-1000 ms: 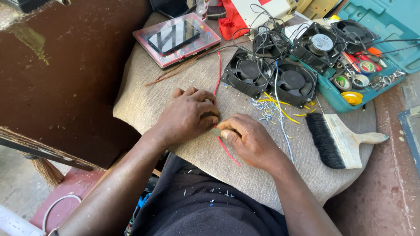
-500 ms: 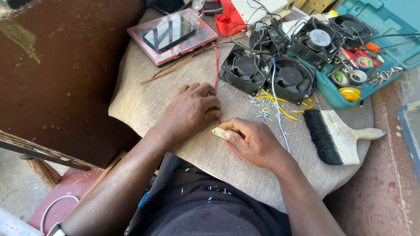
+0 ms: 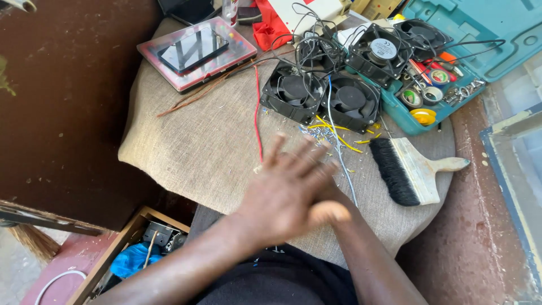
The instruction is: Stripping the insulation from a red electrical wire using a small blade and brushing away debris on a workbench.
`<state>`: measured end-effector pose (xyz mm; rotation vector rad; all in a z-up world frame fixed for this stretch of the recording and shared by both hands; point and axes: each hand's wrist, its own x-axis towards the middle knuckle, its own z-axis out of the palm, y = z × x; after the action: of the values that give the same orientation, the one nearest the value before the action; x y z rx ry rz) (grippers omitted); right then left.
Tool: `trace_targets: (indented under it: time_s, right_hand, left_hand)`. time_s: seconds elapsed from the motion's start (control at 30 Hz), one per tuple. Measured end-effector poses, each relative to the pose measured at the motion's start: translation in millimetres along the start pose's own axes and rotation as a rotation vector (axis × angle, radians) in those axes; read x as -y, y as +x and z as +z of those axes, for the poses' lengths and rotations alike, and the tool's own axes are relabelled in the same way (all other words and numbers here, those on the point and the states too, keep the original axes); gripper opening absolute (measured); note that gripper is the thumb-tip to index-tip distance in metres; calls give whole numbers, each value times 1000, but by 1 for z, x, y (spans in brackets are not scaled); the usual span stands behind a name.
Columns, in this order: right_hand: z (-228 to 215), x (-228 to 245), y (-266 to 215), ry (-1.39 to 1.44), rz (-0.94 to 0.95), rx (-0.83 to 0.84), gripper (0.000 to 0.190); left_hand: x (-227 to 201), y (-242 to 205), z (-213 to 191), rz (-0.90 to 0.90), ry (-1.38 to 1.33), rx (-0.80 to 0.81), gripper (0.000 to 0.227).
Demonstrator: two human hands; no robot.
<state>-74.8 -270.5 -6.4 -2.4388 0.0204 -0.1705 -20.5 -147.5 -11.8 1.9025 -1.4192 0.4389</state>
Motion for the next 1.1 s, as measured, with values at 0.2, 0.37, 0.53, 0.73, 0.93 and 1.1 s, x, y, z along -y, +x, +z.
trace_targets:
  time_s: [0.2,0.37,0.53,0.73,0.93,1.1]
  right_hand:
    - [6,-21,6,-47,-10,-67,24]
    - [10,-35,7,-168,-108,-67,27]
    - [39,-47,1,-587,751,-84,115]
    - [-17,-5,-1,62,17,46,30]
    - [-34,-2,-1,165,64,-49,26]
    - [-38,-1,3,143,59,-71,27]
  left_hand:
    - [-66,15,29,214,114,201,118]
    - [-69,27,38,350,-153,171,106]
    - [7,46,16,208,-55,286,97]
    - [101,45,-39,-65,-285,146,37]
    - [99,-12,-15,-263,-13,131,23]
    - [51,-25,-20,-318,109,225,71]
